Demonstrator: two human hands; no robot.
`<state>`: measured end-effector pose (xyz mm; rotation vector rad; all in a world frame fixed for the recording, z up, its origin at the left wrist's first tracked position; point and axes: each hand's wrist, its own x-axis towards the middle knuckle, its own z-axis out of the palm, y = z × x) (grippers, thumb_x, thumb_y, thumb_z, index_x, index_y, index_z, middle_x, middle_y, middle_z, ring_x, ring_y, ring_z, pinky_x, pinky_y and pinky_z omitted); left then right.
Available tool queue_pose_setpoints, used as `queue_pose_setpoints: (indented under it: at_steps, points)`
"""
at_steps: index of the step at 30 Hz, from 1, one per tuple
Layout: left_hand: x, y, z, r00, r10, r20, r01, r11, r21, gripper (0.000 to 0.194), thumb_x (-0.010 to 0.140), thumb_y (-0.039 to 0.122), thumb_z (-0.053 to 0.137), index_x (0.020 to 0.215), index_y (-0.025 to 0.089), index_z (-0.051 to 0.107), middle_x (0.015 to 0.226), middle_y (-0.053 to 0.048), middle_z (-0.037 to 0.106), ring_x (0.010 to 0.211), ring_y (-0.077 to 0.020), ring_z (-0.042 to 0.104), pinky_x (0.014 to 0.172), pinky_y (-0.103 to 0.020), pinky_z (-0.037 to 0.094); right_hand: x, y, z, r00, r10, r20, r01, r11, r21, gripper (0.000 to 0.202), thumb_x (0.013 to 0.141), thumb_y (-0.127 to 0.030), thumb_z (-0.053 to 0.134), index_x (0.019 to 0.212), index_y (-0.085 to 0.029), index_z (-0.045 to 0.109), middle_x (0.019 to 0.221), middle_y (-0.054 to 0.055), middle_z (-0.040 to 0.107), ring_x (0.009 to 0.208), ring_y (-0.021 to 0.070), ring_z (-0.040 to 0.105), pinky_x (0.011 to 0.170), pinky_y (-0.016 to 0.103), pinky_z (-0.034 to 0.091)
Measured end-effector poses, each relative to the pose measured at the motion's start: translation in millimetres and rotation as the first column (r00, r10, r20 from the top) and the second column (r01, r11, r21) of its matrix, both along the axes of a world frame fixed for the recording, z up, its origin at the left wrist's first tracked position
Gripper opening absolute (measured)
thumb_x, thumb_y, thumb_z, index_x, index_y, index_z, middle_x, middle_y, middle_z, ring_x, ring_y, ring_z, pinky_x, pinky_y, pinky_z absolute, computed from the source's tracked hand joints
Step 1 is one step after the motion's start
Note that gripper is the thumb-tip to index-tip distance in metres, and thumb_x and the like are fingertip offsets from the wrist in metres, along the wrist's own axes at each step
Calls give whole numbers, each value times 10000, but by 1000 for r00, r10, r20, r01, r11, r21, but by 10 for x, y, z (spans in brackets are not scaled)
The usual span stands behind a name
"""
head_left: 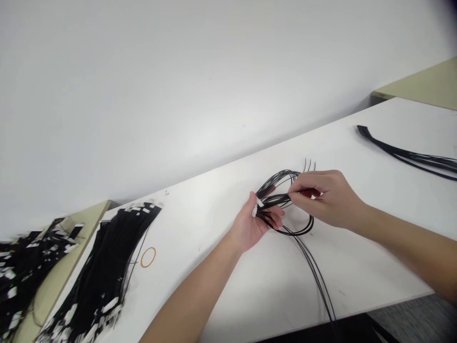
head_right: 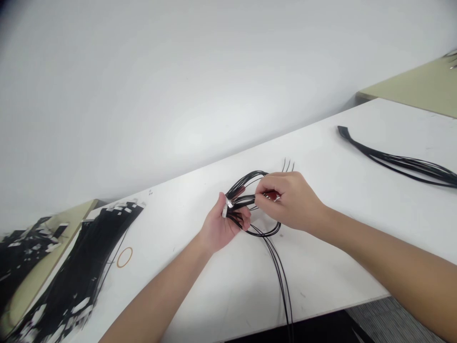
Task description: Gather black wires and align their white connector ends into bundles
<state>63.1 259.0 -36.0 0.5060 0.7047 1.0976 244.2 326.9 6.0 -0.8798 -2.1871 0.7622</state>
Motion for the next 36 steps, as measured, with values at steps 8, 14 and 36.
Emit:
queue_pose_setpoints:
  at_steps: [8, 14, 36]
  points:
    - [8, -17, 6, 998, -22, -67, 25, 999, 41, 550, 909, 516, 308, 1220, 123, 535, 846, -121, 615, 673, -160, 577, 651, -270, 417, 27, 21, 134, 999, 27, 25, -16, 923, -384, 123, 733, -192, 502, 630, -179, 570, 565, -11, 461, 527, 97, 375, 478, 233, 303]
    - [18, -27, -24, 991, -35, -129, 50, 993, 110, 514, 908, 501, 336, 1099, 107, 604, 868, -123, 610, 688, -162, 574, 659, -283, 413, 8, 96, 109, 1000, 5, 8, 0, 822, -570, 175, 751, -254, 524, 602, -170, 565, 568, -12, 412, 537, 87, 351, 483, 226, 278]
    - [0, -7, -29, 989, -87, -122, 99, 990, 98, 560, 906, 539, 288, 1001, 91, 610, 886, -128, 594, 708, -165, 579, 698, -295, 423, -32, 43, -197, 998, 39, 57, -55, 952, 301, 111, 883, -250, 509, 886, -199, 607, 784, -6, 578, 611, 69, 492, 555, 214, 378]
